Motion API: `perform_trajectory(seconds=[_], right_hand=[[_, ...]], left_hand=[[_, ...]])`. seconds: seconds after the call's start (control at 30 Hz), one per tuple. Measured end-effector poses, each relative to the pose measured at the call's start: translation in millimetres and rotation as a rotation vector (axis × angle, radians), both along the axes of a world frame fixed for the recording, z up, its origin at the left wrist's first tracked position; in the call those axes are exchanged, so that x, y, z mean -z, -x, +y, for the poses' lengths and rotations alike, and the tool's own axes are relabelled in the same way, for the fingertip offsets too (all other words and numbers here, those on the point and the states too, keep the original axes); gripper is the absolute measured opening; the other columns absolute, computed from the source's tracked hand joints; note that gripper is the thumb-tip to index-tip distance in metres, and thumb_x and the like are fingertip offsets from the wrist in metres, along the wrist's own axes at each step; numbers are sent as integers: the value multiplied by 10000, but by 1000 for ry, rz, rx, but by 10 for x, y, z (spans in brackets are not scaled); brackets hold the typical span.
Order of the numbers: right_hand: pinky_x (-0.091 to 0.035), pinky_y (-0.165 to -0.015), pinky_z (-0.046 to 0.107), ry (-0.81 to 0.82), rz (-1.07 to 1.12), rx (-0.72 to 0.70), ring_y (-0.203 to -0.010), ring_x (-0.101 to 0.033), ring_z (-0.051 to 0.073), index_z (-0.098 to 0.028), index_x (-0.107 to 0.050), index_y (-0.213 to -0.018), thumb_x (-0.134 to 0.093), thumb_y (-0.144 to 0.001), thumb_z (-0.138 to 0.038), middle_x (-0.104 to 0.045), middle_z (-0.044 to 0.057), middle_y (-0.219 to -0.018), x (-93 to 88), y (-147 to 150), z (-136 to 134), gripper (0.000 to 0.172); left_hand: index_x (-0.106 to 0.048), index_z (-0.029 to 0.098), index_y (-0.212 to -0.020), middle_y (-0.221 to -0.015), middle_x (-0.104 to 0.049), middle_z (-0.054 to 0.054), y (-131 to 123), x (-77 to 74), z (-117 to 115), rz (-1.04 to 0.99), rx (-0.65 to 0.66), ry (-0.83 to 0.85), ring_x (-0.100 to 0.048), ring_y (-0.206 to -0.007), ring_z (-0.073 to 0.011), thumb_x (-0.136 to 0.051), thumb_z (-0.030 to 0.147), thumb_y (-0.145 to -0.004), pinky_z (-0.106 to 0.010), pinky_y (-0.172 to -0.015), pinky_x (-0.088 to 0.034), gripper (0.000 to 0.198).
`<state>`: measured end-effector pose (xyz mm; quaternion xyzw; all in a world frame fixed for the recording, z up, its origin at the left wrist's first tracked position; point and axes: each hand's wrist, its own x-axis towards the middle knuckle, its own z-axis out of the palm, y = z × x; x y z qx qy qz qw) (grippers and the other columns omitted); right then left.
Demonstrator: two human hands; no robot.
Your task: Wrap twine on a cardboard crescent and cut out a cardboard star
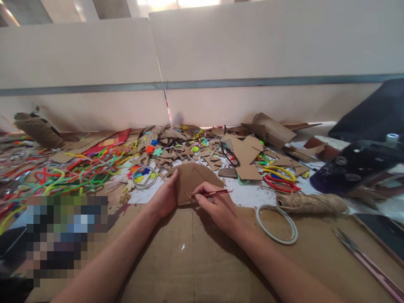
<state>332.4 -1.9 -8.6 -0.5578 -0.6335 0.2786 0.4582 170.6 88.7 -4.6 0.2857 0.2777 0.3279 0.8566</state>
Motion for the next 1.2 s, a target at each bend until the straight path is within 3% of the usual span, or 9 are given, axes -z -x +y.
perform_trajectory(seconds=[0.43, 1.2], right_hand=[[-456, -674, 305, 8, -4, -43, -769, -649, 209, -227, -699, -867, -567, -935, -277, -720, 21, -806, -9, 45, -16, 156], [-432, -687, 308, -74, -50, 101, -771, -626, 206, -222, -704, -862, -553, -933, -290, -698, 18, -799, -40, -80, 24, 180]], left_hand=[[-666, 151, -1340, -1131, -797, -156, 11, 24, 3, 14, 12, -41, -759, -1060, -307, -459, 436, -1041, -469, -984, -579, 463], [-616, 137, -1408, -1202, -776, -182, 8, 49, 33, -49, 24, -4, -758, -1077, -314, -482, 441, -1035, -492, -1017, -566, 500]])
